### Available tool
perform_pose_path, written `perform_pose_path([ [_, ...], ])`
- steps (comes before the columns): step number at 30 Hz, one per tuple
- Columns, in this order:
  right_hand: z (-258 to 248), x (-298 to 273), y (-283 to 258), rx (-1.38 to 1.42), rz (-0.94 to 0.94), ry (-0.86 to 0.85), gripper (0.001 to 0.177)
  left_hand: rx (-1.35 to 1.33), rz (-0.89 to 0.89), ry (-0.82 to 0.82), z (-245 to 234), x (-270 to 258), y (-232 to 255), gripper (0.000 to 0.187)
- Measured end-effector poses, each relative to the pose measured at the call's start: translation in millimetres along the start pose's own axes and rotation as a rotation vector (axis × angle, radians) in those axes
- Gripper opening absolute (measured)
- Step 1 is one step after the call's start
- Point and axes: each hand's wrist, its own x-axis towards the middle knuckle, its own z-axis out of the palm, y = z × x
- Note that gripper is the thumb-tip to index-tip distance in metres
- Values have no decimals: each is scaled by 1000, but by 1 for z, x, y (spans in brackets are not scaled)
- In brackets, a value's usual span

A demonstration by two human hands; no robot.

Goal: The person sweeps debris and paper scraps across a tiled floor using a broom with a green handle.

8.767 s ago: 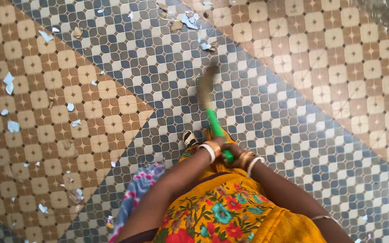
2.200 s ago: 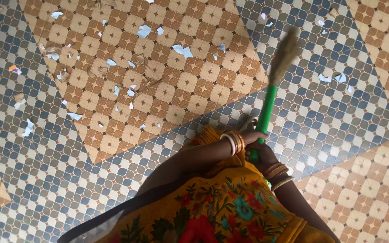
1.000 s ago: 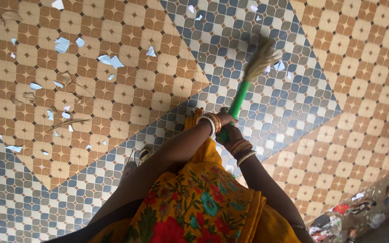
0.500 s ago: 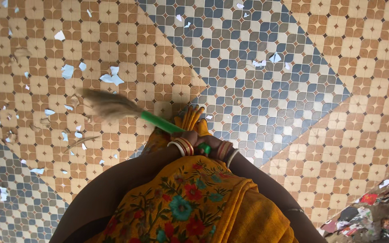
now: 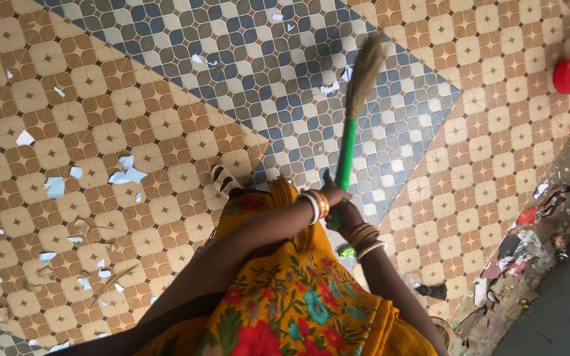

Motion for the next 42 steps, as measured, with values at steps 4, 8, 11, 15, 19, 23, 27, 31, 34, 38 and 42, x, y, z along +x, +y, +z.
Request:
perform_pose_path([
  [4,-27,29,-16,64,159,-33,21,6,-146,-162,-2,32,-19,78],
  [8,14,33,5,-728,-198,-416,18,-48,-396,-144,-83,-14,-75,57],
  [11,93,58,44,-925,-45,-546,13,-180,-530,4,-148,-59,-93,43],
  [15,157,73,19,-443,442,-411,8,-530,-477,225,-200,-68,-80,31],
  [19,204,38,-47,-617,430,-570,10,-694,-268,345,-209,-50,-44,35],
  [23,232,21,-92,-618,277,-523,13,198,-83,126,-227,-41,15,38],
  [27,238,62,-94,-319,105,-369,10,-100,-135,106,-259,-20,81,49],
  [31,249,135,-93,-124,158,-263,11,-212,-50,69,-297,0,116,53],
  [34,265,164,-106,-283,67,-247,13,-260,-138,-53,-311,-3,119,55],
  [38,301,180,-94,-360,272,-241,23,-376,-134,63,-348,5,89,52],
  [42,342,231,-103,-727,578,-252,18,-531,-188,260,-383,17,39,50],
])
